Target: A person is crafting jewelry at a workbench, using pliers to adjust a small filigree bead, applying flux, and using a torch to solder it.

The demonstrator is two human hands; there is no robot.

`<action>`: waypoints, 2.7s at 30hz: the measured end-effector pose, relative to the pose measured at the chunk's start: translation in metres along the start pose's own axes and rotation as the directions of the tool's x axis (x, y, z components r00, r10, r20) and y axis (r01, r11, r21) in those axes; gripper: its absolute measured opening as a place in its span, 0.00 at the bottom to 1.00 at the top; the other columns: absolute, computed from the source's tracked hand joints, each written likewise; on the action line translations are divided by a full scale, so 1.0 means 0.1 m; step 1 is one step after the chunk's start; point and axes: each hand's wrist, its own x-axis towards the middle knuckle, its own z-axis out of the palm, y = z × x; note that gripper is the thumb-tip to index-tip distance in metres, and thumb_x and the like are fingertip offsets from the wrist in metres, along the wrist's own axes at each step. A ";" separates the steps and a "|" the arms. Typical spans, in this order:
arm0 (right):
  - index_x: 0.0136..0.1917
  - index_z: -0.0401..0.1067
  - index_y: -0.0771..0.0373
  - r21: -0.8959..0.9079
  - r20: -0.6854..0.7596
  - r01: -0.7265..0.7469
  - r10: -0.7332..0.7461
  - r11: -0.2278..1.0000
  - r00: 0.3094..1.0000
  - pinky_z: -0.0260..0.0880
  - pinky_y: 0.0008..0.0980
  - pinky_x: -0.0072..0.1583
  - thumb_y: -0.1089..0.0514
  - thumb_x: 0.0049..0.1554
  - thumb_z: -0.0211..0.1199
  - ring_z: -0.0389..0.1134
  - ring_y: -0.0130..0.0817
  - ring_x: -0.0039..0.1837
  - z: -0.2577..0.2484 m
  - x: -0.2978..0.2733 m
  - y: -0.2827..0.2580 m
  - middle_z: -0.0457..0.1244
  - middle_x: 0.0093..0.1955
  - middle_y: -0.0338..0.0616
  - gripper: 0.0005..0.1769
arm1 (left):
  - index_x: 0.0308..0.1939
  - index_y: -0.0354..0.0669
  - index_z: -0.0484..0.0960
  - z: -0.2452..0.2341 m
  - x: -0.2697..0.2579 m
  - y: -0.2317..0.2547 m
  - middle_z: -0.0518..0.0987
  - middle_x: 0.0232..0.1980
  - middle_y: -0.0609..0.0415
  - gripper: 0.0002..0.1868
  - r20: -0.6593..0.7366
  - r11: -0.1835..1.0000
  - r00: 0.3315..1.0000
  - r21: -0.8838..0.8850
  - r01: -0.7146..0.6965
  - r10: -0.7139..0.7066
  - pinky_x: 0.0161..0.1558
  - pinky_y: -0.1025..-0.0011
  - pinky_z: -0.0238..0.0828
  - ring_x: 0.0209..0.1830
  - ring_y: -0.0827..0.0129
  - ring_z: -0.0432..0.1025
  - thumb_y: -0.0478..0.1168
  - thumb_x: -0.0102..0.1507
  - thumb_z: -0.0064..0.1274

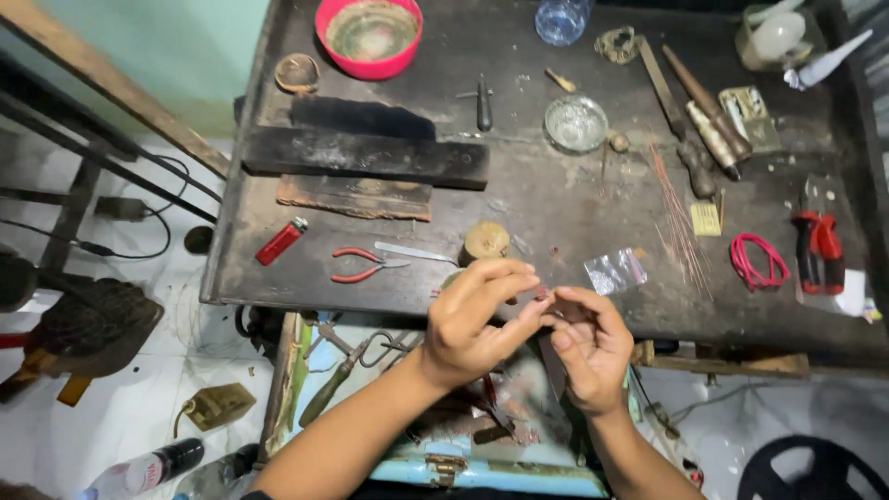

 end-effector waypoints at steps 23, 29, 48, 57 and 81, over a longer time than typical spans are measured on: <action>0.70 0.61 0.79 0.113 0.121 -0.123 0.109 0.986 0.987 0.78 0.36 0.58 0.65 0.58 0.62 0.73 0.37 0.54 0.07 0.00 0.04 0.69 0.51 0.61 0.29 | 0.42 0.29 0.83 -0.15 -0.19 -0.11 0.82 0.39 0.38 0.06 0.030 0.996 0.999 -0.087 -0.035 0.038 0.38 0.52 0.79 0.35 0.44 0.79 0.30 0.63 0.60; 0.72 0.59 0.70 -0.049 0.207 -0.181 0.188 0.982 0.960 0.80 0.38 0.59 0.64 0.60 0.61 0.76 0.46 0.51 0.02 0.12 -0.05 0.69 0.53 0.60 0.28 | 0.38 0.33 0.75 -1.10 0.87 -0.64 0.74 0.38 0.45 0.00 0.431 0.956 0.901 0.240 -0.165 0.048 0.45 0.59 0.66 0.40 0.53 0.68 0.28 0.64 0.50; 0.71 0.61 0.70 -0.098 0.272 -0.179 0.199 0.979 0.941 0.81 0.34 0.56 0.67 0.60 0.62 0.76 0.42 0.48 0.03 0.22 0.08 0.70 0.51 0.58 0.27 | 0.41 0.41 0.74 -1.12 1.15 -1.87 0.72 0.48 0.47 0.02 0.665 0.723 0.499 0.683 -0.105 -0.556 0.39 0.53 0.67 0.45 0.49 0.69 0.33 0.65 0.49; 0.71 0.61 0.71 -0.093 0.275 -0.184 0.203 0.979 0.940 0.82 0.33 0.54 0.67 0.59 0.62 0.76 0.40 0.47 0.02 0.22 0.08 0.71 0.49 0.57 0.28 | 0.42 0.41 0.75 -1.06 1.12 -1.96 0.74 0.49 0.47 0.03 0.677 0.724 0.502 0.676 -0.134 -0.539 0.46 0.52 0.69 0.50 0.49 0.68 0.34 0.65 0.51; 0.35 0.79 0.63 -0.263 0.449 -0.049 0.167 0.963 0.878 0.72 0.15 0.32 0.65 0.56 0.66 0.72 0.20 0.26 0.25 0.08 -0.06 0.71 0.28 0.38 0.07 | 0.55 0.34 0.78 -1.41 -0.75 0.02 0.80 0.55 0.42 0.20 0.726 0.943 0.645 0.331 -0.023 -0.239 0.66 0.57 0.70 0.58 0.54 0.74 0.47 0.68 0.54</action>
